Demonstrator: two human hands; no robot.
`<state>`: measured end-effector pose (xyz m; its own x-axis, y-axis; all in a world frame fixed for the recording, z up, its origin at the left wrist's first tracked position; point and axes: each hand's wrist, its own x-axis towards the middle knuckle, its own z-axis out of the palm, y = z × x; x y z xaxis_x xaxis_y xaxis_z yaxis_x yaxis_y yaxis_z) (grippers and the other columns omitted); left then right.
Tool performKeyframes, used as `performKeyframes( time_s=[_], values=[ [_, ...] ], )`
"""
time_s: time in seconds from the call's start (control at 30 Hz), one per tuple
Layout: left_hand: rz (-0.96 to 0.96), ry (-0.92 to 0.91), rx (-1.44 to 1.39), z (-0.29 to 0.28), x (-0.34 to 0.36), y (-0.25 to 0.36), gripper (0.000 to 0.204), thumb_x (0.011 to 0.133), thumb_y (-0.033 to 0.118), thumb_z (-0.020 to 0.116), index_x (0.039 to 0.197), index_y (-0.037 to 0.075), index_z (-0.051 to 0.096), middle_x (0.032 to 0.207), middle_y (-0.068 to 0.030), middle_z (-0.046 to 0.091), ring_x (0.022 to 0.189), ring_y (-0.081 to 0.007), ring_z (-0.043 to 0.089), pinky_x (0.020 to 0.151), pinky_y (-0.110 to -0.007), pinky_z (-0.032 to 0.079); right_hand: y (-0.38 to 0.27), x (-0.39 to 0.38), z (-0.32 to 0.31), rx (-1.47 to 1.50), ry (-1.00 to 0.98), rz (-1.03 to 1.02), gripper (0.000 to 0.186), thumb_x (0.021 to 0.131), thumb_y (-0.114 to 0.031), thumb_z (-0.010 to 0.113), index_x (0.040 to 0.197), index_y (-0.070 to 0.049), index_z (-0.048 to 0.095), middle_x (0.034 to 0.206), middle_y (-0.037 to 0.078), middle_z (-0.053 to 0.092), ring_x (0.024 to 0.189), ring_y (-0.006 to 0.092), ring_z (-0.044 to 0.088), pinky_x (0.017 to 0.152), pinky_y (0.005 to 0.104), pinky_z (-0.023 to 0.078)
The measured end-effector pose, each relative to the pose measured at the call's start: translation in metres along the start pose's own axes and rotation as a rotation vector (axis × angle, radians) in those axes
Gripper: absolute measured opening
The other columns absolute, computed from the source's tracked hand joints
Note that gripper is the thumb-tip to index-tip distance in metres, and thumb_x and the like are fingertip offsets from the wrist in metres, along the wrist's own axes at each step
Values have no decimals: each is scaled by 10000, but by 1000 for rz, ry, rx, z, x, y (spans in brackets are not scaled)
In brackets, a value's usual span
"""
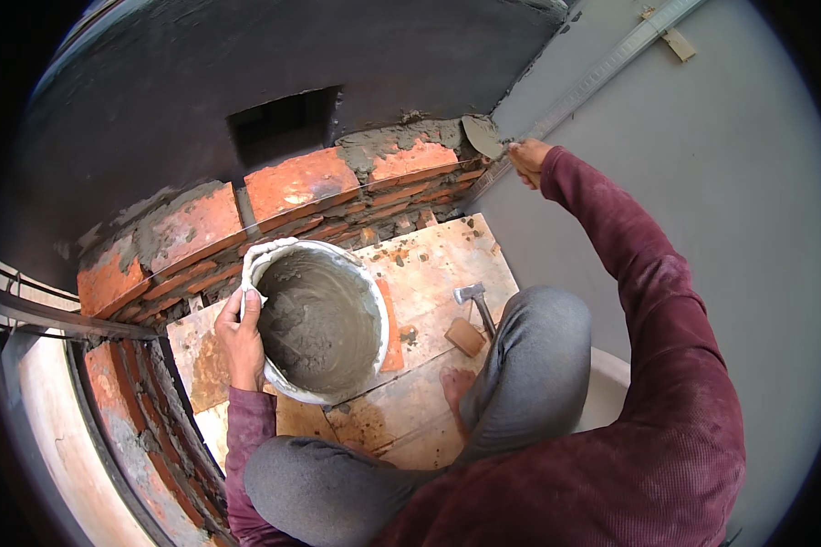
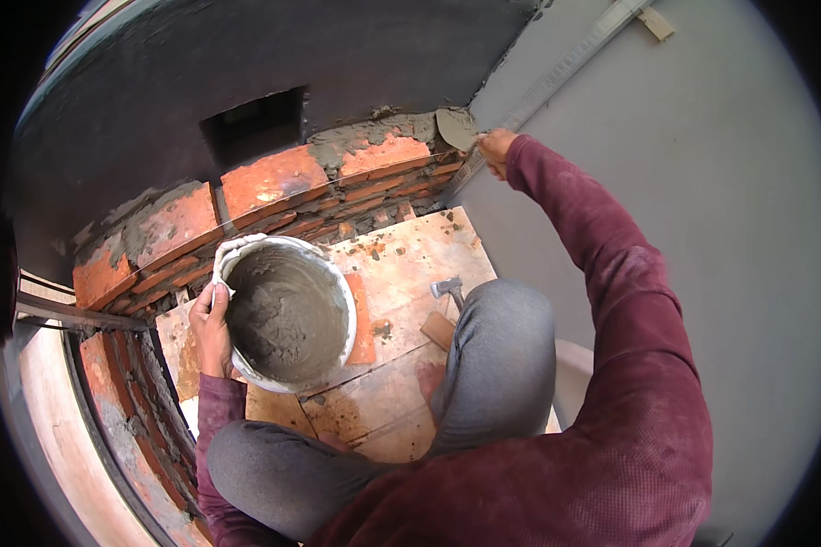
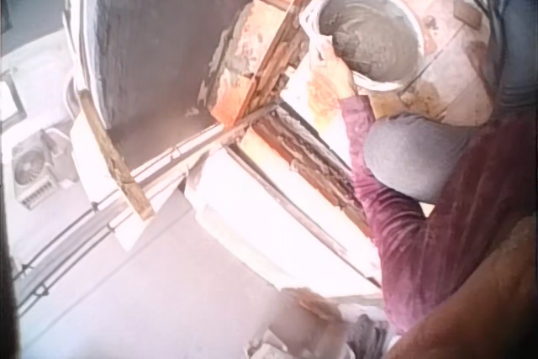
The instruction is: The person spreads mortar with a trowel, places a brick on the wall, and taps it into place using a hammer. They handle a bucket of mortar and multiple bricks to build a section of the wall.
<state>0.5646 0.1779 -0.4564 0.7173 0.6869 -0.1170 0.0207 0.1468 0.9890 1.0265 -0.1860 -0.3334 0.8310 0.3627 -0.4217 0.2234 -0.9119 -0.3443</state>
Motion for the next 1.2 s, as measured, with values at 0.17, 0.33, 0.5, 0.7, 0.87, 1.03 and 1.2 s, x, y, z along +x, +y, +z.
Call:
performKeyframes(
  time_s=[0.17,0.33,0.5,0.7,0.87,1.03,1.2],
  values=[
    [38,-14,68,13,4,-4,413,969,280,628,1207,-58,638,1061,-71,666,953,-127,573,879,-276,442,-75,-25,81,867,-44,239,336,1040,-330,360,1156,-22,422,723,118,536,463,200,549,375,351,518],
    [6,1,39,-3,-2,0,404,969,272,628,1207,-54,638,1074,-68,667,958,-116,577,870,-260,442,-115,-112,82,254,-148,-141,371,1051,-321,315,1048,14,473,680,167,588,489,268,607,473,420,537],
    [-17,-29,-15,4,3,4,408,973,269,622,1213,-60,629,1069,-61,663,958,-114,573,876,-257,441,-115,-87,68,-554,134,-329,325,1027,-311,404,1061,0,493,840,235,649,766,426,638,698,524,491],
    [7,-26,-24,4,-2,-4,393,976,275,617,1189,-54,641,1040,-44,661,926,-106,572,856,-245,434,5,-41,29,-359,277,-74,355,1013,-329,401,1017,1,532,766,187,621,646,336,638,563,467,511],
    [-56,-46,-67,4,2,1,401,949,265,650,1187,-58,635,1041,-55,661,932,-115,579,854,-255,444,-21,-41,42,639,61,197,367,1030,-347,367,956,-19,514,652,81,541,462,204,561,358,361,479],
    [-47,-28,-136,-2,-10,7,372,894,126,669,1213,-61,625,1059,-75,673,917,-124,601,854,-255,457,-105,-77,85,557,-181,29,352,1055,-346,327,978,-31,464,673,89,525,427,171,528,348,317,497],
    [-32,92,-253,-21,-34,9,371,867,81,683,1199,-75,625,1037,-73,675,903,-117,605,848,-251,463,-99,-73,76,797,-134,163,343,1060,-347,305,987,-49,457,743,74,514,425,129,486,347,289,484]
  ],
)
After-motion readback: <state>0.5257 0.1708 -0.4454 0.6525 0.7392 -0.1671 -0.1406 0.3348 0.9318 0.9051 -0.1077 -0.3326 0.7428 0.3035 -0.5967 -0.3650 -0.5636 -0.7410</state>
